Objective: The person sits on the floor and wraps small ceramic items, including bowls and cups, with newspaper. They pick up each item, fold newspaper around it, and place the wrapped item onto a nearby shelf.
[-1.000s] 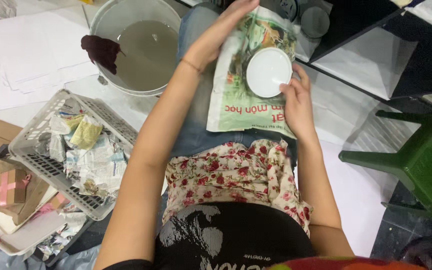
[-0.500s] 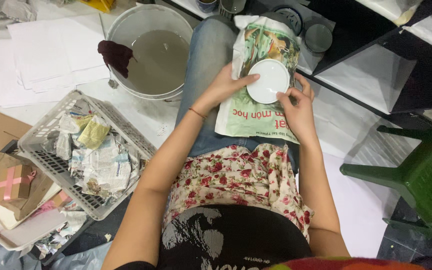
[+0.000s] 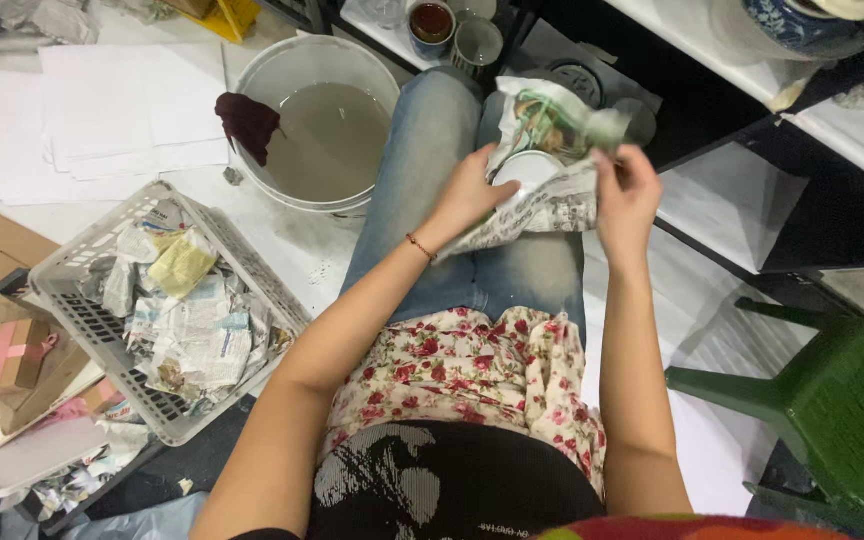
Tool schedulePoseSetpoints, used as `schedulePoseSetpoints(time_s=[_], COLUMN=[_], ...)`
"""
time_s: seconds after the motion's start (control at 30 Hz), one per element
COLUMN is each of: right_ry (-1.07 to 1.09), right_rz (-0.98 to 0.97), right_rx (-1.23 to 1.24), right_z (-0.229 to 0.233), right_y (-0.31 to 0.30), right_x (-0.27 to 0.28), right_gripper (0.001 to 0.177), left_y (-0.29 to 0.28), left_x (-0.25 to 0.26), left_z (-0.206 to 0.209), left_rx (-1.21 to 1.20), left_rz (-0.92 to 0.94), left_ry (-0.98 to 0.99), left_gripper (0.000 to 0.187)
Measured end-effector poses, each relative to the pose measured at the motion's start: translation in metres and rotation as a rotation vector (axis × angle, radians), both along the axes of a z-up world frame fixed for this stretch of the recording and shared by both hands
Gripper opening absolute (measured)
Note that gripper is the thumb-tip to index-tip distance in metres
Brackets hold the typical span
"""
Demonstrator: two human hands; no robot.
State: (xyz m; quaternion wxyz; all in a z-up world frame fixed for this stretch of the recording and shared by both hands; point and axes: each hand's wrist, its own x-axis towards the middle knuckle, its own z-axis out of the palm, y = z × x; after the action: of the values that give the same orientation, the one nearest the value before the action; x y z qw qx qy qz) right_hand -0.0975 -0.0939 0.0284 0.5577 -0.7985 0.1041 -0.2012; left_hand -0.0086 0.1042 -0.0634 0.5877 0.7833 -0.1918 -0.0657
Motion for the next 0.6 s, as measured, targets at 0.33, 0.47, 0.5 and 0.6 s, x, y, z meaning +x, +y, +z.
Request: schedulePoseSetpoints(time_s=[0.33,0.47,0.5,0.6], right_ry=[0.055,0.094,0.108,0.146], right_rz=[0.424,0.494,0.506,0.54], right_rx=[-0.68,-0.655,-0.669,-0.724], right_z=[0.019,0.028,0.03,0.03], right_y=[0.027,0.028,0.027,0.023], right_x=[-0.05,-0.049,-0.049,-0.05], right_gripper=[0.043,0.049,0.05,0.055], left_y=[0.019,0.049,0.057,0.071], left_x=[-0.005,-0.04,-0.051,-0.079], left_z=[0.045,0.088,0.098,0.125], left_rx=[-0.072,0.159,0.267,0.424], left_rz=[-0.142,-0.082,-0.087,-0.363], left_ry=[-0.037,-0.319,-0.401,-0.52], left_gripper=[0.083,0.097,0.096,0.095])
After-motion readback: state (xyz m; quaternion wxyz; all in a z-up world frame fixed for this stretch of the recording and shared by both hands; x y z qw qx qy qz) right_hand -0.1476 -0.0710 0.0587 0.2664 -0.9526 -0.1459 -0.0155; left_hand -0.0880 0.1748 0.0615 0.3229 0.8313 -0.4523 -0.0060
